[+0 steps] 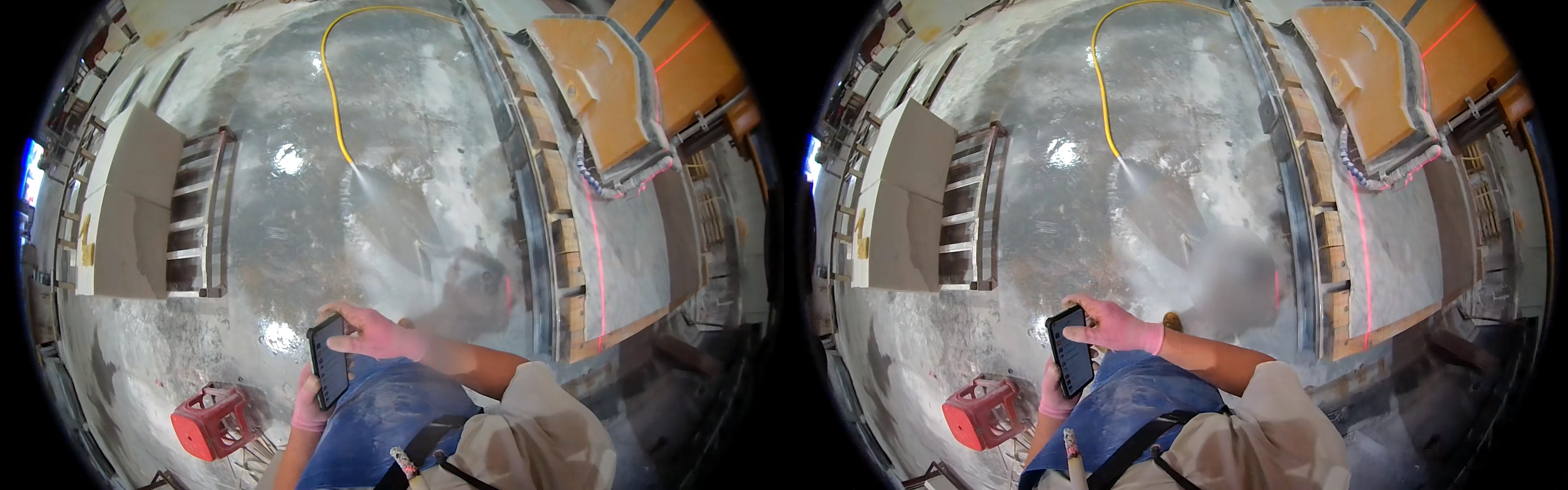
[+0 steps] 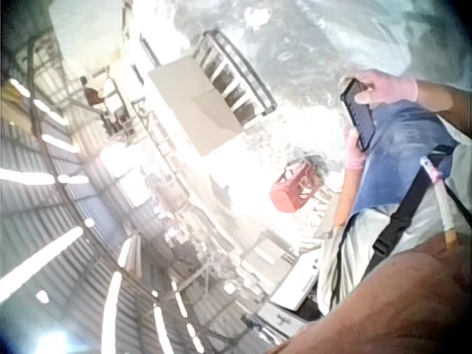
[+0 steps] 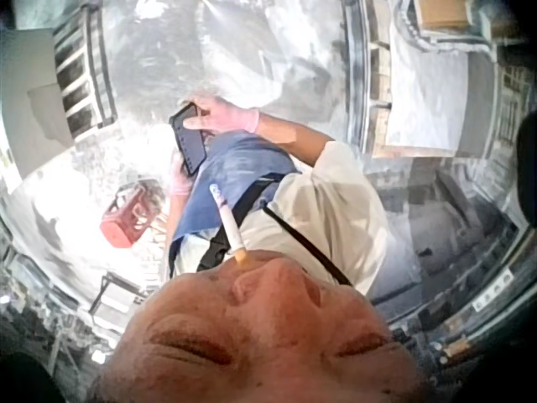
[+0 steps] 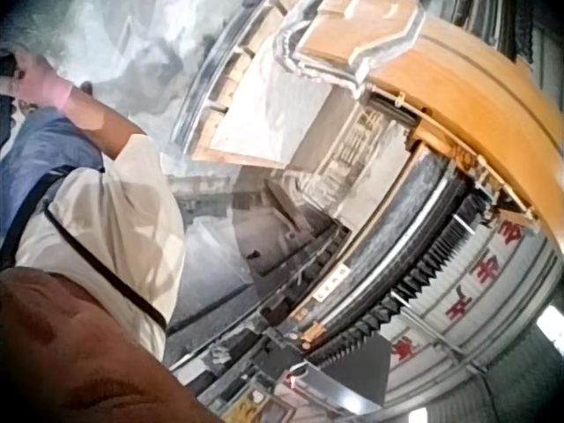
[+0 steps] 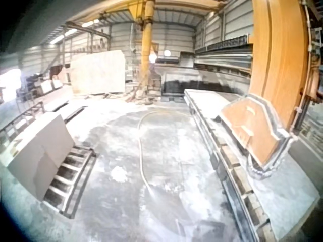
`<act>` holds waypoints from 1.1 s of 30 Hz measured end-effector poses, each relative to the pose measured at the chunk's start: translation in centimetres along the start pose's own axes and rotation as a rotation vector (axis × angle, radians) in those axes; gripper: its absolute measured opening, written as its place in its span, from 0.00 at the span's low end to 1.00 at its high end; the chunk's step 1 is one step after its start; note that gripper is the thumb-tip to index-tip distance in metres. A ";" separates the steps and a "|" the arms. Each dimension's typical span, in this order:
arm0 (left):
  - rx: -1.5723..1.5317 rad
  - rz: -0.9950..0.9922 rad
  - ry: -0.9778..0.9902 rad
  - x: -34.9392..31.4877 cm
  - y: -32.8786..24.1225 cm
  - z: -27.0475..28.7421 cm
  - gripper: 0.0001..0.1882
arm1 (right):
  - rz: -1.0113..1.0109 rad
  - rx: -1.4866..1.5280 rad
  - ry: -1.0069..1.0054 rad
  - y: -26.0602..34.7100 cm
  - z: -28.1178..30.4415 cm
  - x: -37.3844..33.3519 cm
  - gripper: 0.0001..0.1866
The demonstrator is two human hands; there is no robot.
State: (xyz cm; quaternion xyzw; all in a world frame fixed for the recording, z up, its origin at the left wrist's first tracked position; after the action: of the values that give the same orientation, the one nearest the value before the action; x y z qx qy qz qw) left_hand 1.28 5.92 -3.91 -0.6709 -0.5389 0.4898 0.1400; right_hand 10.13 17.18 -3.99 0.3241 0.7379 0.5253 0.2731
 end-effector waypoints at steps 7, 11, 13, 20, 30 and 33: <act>-0.002 -0.038 0.005 0.1 -4.0 5.3 0.44 | -0.208 -0.137 0.090 -1.2 -5.7 4.3 0.35; 0.003 -0.081 0.041 0.0 -7.7 8.9 0.45 | -0.180 -0.134 0.057 -1.6 -10.1 7.4 0.37; 0.021 -0.090 0.059 -0.2 -9.7 11.1 0.45 | -0.169 -0.137 0.031 -2.0 -12.4 9.0 0.38; 0.054 -0.157 -0.069 -1.9 -15.2 20.8 0.47 | -0.192 -0.195 0.019 -2.0 -22.3 14.6 0.40; 0.010 -0.210 -0.241 -10.2 -22.2 35.1 0.32 | -0.205 -0.144 0.371 -6.0 -42.5 20.8 0.35; -0.112 -0.314 -0.330 -13.0 -22.2 41.0 0.38 | -0.262 -0.055 0.412 -9.2 -48.9 21.5 0.34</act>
State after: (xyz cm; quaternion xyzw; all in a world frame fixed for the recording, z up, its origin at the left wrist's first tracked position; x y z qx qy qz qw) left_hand -44.05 -10.82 -1.17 -0.4963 -0.6787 0.5344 0.0869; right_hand -41.77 2.19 0.50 0.1042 0.7990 0.5604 0.1914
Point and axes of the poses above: each hand's wrist, its own x-axis towards the middle knuckle, its own z-axis out of the back of the hand, y = z × x, the point moved 9 cm from there along x, towards the middle knuckle, and after that the axes turned 7 degrees about -y, right-handed, at the moved point
